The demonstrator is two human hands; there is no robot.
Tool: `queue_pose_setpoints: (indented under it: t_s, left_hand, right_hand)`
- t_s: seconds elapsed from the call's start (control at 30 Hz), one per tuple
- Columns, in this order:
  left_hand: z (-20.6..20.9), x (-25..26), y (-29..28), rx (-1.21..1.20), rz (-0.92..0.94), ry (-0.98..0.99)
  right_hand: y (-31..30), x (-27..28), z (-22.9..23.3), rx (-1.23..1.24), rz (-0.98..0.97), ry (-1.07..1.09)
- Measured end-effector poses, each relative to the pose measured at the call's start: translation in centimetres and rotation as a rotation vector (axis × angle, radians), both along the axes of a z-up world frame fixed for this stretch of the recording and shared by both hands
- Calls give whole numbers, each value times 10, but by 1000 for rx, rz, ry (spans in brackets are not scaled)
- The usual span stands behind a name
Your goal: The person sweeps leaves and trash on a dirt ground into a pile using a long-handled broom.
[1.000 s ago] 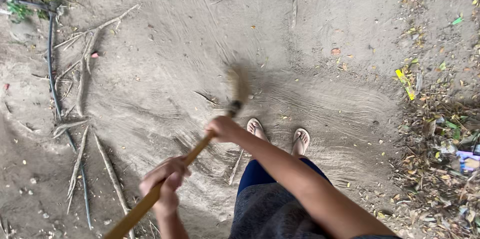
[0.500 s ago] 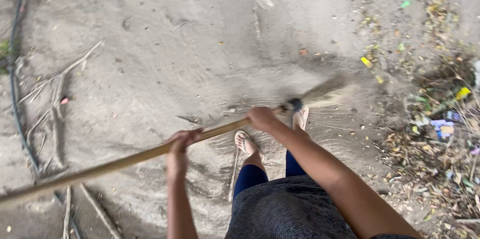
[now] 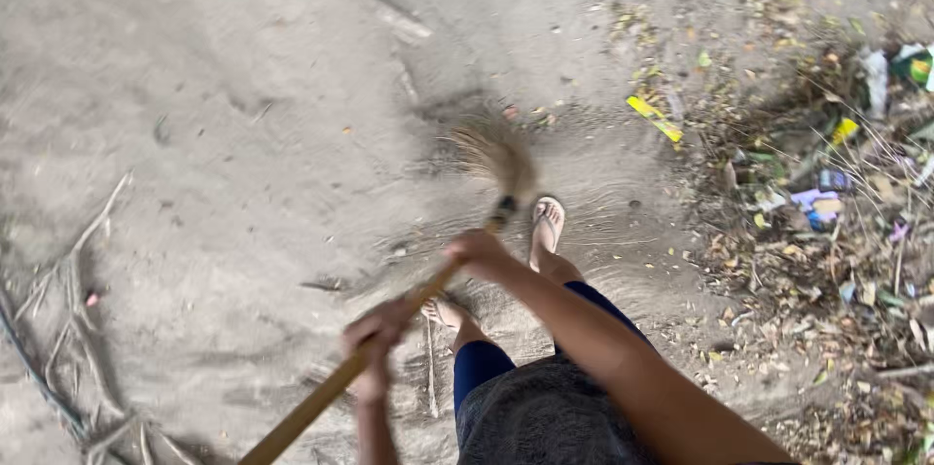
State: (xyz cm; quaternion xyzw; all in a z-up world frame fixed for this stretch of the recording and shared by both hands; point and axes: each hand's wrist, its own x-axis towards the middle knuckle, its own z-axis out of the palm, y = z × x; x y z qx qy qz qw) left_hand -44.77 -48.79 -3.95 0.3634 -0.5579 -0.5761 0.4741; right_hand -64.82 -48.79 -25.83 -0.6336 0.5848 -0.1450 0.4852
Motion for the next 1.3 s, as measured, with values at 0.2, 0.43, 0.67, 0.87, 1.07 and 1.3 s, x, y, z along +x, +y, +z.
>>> queue_pose_setpoints:
  t_s: [0.2,0.43,0.67,0.87,1.07,1.3]
  left_hand:
    - [-106,-177,-27,275,-432,430]
    - [-54,-218,-94,552,-337,264]
    - [78,-193,-92,60,-465,119]
    - [191,-146,-69,-262,-238,-42]
    - [146,-161,-47,-249,137,-559]
    - [-85,-315,-52,262,125,277]
  right_hand:
    - [72,-206,-62,-28,-309,247]
    - [8,-277,-8,-10,-188,629]
    - [-25,-256,103,82,-89,262]
    - [-95,-153,143,-3,155,57]
    - [-135,-154,130,-155,52,-102]
    - [-17,-356,-23,371,-95,98]
